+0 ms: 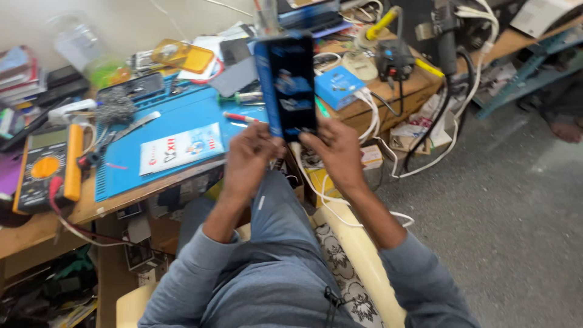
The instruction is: The person uses a red-handled screwdriver to pry and separate the battery from the internal frame of a disassembled smartphone. They repeatedly work along the edges to release adhesive, then connect a charging cable to the phone to test it.
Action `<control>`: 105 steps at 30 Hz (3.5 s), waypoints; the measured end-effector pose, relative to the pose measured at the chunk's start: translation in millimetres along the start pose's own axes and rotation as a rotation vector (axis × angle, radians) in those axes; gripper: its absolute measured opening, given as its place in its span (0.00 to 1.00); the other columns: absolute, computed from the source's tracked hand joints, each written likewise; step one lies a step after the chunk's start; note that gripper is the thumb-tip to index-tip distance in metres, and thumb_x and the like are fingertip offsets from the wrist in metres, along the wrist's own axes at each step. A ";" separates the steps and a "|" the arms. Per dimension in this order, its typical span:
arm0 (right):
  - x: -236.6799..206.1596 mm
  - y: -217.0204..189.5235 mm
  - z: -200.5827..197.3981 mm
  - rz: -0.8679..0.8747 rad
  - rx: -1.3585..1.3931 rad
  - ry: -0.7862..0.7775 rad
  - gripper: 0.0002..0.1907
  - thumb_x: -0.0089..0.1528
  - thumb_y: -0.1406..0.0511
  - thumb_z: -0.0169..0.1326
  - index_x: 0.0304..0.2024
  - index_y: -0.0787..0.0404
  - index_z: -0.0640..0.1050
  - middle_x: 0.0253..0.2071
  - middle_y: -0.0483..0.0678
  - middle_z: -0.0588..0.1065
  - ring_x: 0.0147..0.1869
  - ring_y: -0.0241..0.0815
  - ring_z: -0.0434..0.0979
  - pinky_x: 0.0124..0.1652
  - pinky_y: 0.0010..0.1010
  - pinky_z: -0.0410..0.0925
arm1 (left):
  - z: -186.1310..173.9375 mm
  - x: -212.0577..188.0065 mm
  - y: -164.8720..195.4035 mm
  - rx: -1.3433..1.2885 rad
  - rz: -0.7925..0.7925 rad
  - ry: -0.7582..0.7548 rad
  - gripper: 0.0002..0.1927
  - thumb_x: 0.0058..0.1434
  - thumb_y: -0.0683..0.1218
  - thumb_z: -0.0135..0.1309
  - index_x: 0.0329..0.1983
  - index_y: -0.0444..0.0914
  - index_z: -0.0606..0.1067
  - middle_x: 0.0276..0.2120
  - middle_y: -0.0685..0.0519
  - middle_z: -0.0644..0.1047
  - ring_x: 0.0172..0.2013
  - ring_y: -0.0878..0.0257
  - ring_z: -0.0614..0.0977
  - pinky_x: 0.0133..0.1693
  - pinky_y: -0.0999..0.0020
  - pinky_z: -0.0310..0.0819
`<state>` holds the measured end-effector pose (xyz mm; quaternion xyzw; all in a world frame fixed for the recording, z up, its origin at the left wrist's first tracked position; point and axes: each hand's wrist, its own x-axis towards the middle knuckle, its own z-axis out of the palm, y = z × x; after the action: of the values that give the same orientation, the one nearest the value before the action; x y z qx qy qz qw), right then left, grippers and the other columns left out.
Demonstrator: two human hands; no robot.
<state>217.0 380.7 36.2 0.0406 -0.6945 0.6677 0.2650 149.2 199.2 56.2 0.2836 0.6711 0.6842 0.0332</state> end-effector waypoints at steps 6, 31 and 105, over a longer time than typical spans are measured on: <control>43.7 -8.7 31.3 -0.014 0.063 -0.176 0.13 0.64 0.72 0.61 0.51 0.70 0.78 0.41 0.48 0.83 0.44 0.32 0.81 0.44 0.21 0.74 | -36.5 14.7 7.0 0.028 0.088 0.169 0.09 0.63 0.36 0.60 0.46 0.29 0.77 0.32 0.52 0.80 0.31 0.68 0.81 0.35 0.73 0.79; -3.0 34.3 42.5 0.017 0.040 -0.222 0.12 0.64 0.68 0.65 0.48 0.69 0.81 0.39 0.46 0.79 0.43 0.29 0.75 0.42 0.21 0.70 | -62.5 -32.6 -5.6 0.146 -0.007 0.078 0.16 0.67 0.40 0.55 0.57 0.31 0.74 0.45 0.52 0.81 0.45 0.69 0.81 0.46 0.75 0.75; -45.2 62.6 32.0 0.141 0.273 -0.189 0.13 0.65 0.73 0.61 0.51 0.73 0.78 0.41 0.52 0.82 0.42 0.33 0.81 0.46 0.22 0.75 | -27.9 -49.5 -29.2 -0.196 0.016 0.204 0.16 0.74 0.46 0.52 0.56 0.30 0.80 0.27 0.57 0.79 0.26 0.77 0.73 0.29 0.80 0.68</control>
<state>220.0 343.5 -38.6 0.0901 -0.6203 0.7659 0.1434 168.8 155.8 13.6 0.2131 0.5985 0.7721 -0.0132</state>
